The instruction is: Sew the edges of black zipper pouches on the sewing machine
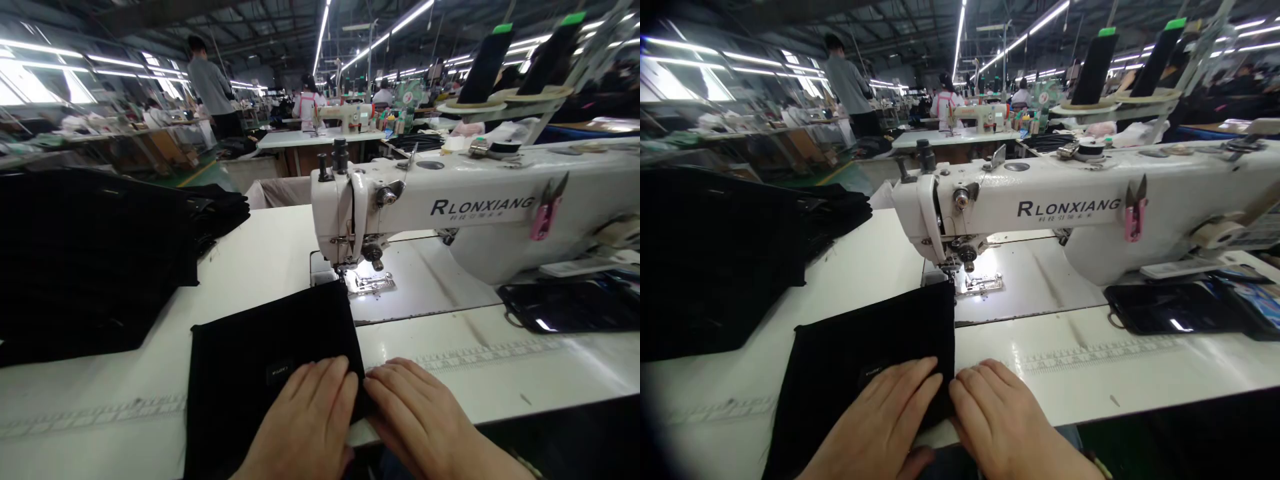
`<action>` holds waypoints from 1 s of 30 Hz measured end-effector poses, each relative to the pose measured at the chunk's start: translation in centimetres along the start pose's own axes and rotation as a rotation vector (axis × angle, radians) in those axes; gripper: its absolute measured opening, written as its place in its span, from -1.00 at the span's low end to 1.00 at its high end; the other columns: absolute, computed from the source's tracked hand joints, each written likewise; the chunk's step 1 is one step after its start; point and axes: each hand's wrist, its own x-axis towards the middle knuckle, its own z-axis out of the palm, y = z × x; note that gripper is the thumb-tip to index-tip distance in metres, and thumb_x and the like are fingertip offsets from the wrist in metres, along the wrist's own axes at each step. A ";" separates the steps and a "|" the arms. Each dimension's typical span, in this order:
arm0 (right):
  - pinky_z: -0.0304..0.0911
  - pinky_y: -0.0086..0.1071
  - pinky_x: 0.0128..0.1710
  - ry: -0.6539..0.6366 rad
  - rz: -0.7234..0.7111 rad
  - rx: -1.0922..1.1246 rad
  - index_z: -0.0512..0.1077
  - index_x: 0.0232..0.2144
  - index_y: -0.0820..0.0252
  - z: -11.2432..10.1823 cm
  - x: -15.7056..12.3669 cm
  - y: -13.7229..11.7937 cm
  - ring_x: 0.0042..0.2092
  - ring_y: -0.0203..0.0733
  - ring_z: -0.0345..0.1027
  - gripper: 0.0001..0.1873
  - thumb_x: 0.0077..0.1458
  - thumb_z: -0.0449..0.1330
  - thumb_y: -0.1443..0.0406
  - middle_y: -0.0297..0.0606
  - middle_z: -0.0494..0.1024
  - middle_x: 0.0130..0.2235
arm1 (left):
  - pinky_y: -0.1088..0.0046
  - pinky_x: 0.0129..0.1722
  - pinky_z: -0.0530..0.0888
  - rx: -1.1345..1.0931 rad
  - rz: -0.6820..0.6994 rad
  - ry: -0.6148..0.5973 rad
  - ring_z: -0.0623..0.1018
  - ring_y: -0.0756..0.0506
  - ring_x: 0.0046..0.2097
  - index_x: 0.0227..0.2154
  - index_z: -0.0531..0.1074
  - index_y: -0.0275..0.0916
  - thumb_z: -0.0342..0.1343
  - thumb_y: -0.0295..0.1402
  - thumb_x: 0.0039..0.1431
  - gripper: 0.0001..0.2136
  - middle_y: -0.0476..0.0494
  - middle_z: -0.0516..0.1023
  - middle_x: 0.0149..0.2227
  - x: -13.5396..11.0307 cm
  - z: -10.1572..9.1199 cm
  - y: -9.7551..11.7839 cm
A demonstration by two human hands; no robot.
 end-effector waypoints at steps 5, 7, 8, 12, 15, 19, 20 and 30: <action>0.28 -0.18 -0.15 -0.083 -0.016 -0.033 0.33 -0.17 0.40 -0.7 0.0 0.4 -0.22 -0.10 0.34 -0.77 0.16 -0.04 0.40 -0.08 0.48 -0.21 | 0.43 -0.20 0.47 0.101 0.069 -0.066 0.50 -0.14 -0.16 -0.16 0.37 -0.46 -0.21 -0.58 0.09 -0.68 -0.32 0.49 -0.13 -0.6 -0.3 -0.2; 0.29 -0.21 -0.18 -0.066 -0.013 -0.088 0.33 -0.14 0.42 -0.6 0.1 0.5 -0.20 -0.09 0.33 -0.73 0.15 -0.07 0.45 -0.03 0.47 -0.18 | 0.44 -0.17 0.46 0.102 0.089 -0.055 0.50 -0.14 -0.14 -0.17 0.39 -0.50 -0.21 -0.60 0.08 -0.67 -0.34 0.50 -0.14 -0.2 -0.8 -0.3; 0.28 -0.22 -0.19 -0.036 -0.016 -0.118 0.33 -0.13 0.43 -0.5 0.2 0.5 -0.19 -0.09 0.32 -0.71 0.13 -0.08 0.48 -0.01 0.46 -0.17 | 0.44 -0.16 0.45 0.100 0.096 -0.055 0.50 -0.15 -0.14 -0.18 0.39 -0.52 -0.21 -0.59 0.09 -0.68 -0.35 0.50 -0.15 0.0 -1.1 -0.4; 0.19 -0.11 -0.08 0.104 -0.042 -0.175 0.38 -0.16 0.42 -0.1 0.9 0.5 -0.15 -0.07 0.32 -0.68 0.13 -0.12 0.51 -0.01 0.48 -0.19 | 0.42 -0.23 0.47 0.129 0.067 -0.044 0.51 -0.16 -0.17 -0.18 0.40 -0.52 -0.21 -0.54 0.13 -0.68 -0.37 0.49 -0.14 0.7 -1.6 -0.5; 0.07 -0.02 0.02 0.141 -0.085 -0.155 0.42 -0.24 0.39 -0.4 1.4 0.4 -0.13 -0.06 0.33 -0.65 0.15 -0.16 0.50 -0.08 0.51 -0.24 | 0.39 -0.27 0.48 0.168 0.038 -0.053 0.50 -0.17 -0.16 -0.17 0.39 -0.48 -0.27 -0.54 0.18 -0.66 -0.34 0.48 -0.11 0.9 -1.1 -0.4; 0.17 -0.21 -0.07 0.047 -0.160 -0.177 0.43 -0.36 0.37 -1.3 1.6 0.5 -0.30 -0.18 0.36 -0.56 0.13 -0.24 0.57 -0.17 0.52 -0.42 | 0.45 -0.20 0.45 0.137 0.068 0.070 0.50 -0.10 -0.17 -0.26 0.43 -0.42 -0.31 -0.63 0.20 -0.64 -0.22 0.54 -0.20 1.0 0.2 0.2; 0.18 -0.25 -0.10 0.016 -0.163 -0.198 0.43 -0.37 0.36 -1.5 1.5 0.5 -0.34 -0.20 0.36 -0.55 0.12 -0.25 0.59 -0.20 0.52 -0.44 | 0.46 -0.21 0.44 0.131 0.063 0.098 0.51 -0.09 -0.18 -0.29 0.43 -0.41 -0.29 -0.63 0.20 -0.65 -0.19 0.54 -0.23 0.9 0.6 0.3; 0.18 -0.29 -0.14 -0.156 -0.206 -0.245 0.42 -0.44 0.29 -0.4 0.6 1.2 -0.42 -0.22 0.32 -0.55 0.08 -0.23 0.63 -0.29 0.49 -0.48 | 0.44 -0.19 0.39 0.190 0.110 -0.031 0.49 -0.07 -0.18 -0.21 0.39 -0.43 -0.20 -0.60 0.18 -0.73 -0.22 0.53 -0.20 -0.6 3.2 0.5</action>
